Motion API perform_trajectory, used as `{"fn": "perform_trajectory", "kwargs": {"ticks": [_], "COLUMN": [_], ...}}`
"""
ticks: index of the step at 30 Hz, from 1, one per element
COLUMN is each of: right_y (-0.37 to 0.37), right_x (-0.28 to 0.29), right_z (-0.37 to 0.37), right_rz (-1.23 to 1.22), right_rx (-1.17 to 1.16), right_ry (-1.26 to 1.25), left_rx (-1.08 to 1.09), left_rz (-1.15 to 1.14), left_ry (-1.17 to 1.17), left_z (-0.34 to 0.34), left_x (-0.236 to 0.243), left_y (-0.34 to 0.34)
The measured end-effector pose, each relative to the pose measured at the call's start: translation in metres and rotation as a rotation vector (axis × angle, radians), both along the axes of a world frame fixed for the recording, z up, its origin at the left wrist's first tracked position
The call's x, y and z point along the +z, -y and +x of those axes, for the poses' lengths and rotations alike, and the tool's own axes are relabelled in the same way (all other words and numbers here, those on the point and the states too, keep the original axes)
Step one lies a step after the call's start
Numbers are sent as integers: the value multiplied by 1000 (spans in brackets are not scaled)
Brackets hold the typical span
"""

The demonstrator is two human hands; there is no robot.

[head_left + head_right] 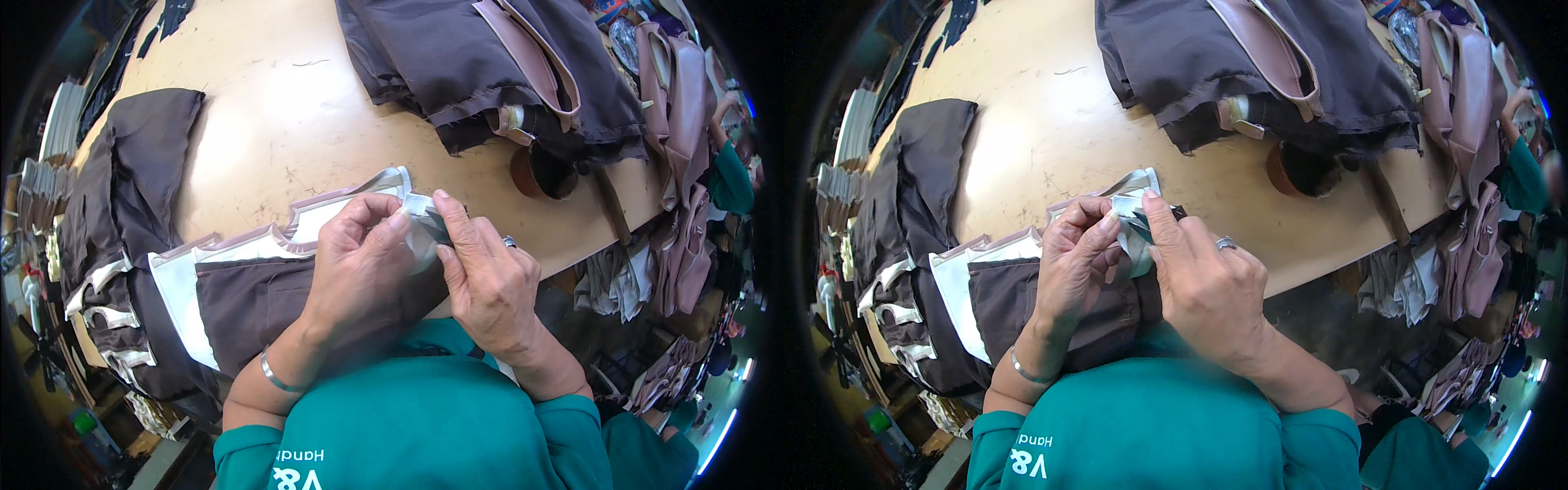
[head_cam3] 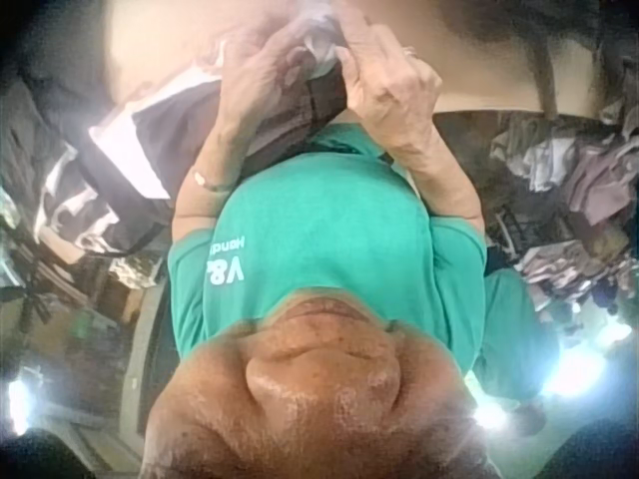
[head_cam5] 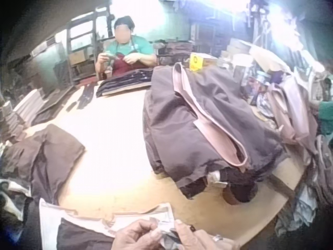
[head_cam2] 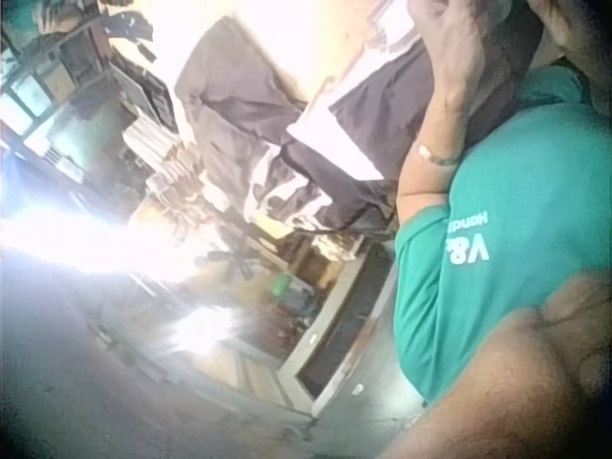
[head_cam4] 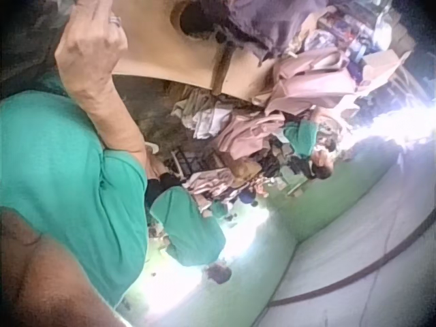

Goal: The person uses small scissors to trim the edges of a light-colored fabric piece placed on a white template. They carefully cut along the template's outline, adjusting the fabric and template as needed to ensure a precise fit.

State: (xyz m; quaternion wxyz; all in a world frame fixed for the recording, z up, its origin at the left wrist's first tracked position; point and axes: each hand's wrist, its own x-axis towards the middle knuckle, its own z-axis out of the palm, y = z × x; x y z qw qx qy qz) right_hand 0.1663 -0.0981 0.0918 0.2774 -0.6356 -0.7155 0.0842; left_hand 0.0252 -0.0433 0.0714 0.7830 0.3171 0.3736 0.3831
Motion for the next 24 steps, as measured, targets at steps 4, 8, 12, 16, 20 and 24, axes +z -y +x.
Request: {"fn": "perform_trajectory", "kwargs": {"ticks": [4,8,12,16,20,24], "right_y": [-1,0,0,0,-1,-1], "right_x": [-6,-6,-5,-7,-5,-7], "right_z": [3,4,6,6,7,7], "right_rz": [45,28,3,10,13,21], "right_rx": [1,7,32,34,55,51], "right_ry": [43,1,-67,-86,-130,-140], "left_rx": [-9,15,16,2,4,26], "left_rz": [26,66,89,98,104,74], "left_ry": [74,34,7,17,32,22], "left_z": [-1,2,3,1,0,4], "left_x": [0,-2,2,1,3,8], "left_y": [2,2,2,3,3,3]}}
